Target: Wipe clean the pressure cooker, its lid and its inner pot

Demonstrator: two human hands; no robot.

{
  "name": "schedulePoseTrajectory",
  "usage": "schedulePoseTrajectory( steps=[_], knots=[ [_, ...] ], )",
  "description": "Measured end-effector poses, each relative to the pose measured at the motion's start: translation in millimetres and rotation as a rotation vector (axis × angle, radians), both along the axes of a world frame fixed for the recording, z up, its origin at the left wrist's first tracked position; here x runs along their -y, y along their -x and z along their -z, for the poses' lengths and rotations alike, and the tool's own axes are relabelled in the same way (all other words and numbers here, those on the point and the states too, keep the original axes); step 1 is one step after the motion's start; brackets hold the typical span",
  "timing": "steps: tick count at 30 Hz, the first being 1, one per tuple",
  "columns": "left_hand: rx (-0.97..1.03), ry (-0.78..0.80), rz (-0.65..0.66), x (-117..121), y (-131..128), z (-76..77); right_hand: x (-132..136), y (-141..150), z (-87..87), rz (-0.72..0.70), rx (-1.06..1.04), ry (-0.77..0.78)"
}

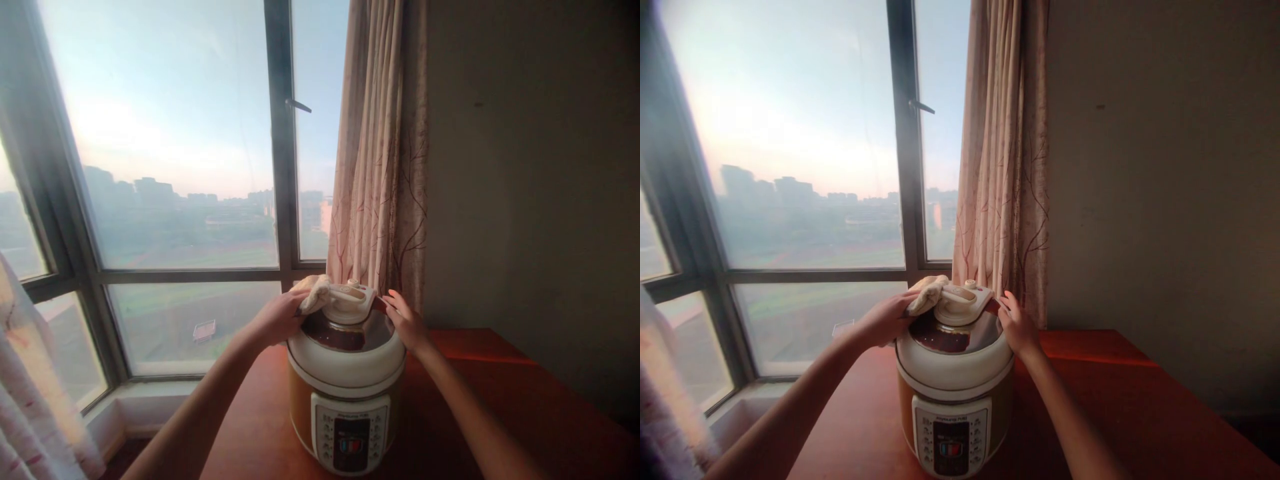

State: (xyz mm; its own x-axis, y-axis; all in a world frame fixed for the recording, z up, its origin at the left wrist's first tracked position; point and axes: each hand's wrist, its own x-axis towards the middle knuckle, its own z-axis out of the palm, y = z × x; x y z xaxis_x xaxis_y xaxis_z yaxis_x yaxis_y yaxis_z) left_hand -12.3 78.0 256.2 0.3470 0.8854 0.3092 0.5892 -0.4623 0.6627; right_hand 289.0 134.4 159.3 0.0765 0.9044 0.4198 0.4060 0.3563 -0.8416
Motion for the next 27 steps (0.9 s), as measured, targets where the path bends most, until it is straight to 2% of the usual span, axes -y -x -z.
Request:
schedulePoseTrajectory(
  steps=[2, 4, 8, 12, 17, 23, 27],
  knots=[
    [-0.086, -0.187, 0.073, 22, 4, 11.2, 1, 0, -0.3, -0.004, 0.001, 0.004],
    [-0.101, -0.282, 0.063, 44, 7, 22.9, 1, 1, 0.0, -0.006, -0.001, 0.007],
    [-0.122, -0.307, 0.016, 81, 8, 40.3, 0, 1, 0.0, -0.003, -0.008, 0.006],
    [-0.201, -0.302, -0.041, 94, 0, 41.3, -1, 2, -1.2, 0.003, -0.02, 0.008],
    [-0.269, -0.301, -0.048, 68, -4, 30.9, 1, 3, -3.3, 0.003, -0.03, 0.012],
    [-0.164, -0.308, 0.018, 13, 2, 17.3, 4, 3, -6.7, 0.002, -0.027, 0.017],
    [-0.091, -0.214, 0.126, -30, 0, 8.7, 7, 5, -8.9, 0.012, -0.025, 0.016]
  ],
)
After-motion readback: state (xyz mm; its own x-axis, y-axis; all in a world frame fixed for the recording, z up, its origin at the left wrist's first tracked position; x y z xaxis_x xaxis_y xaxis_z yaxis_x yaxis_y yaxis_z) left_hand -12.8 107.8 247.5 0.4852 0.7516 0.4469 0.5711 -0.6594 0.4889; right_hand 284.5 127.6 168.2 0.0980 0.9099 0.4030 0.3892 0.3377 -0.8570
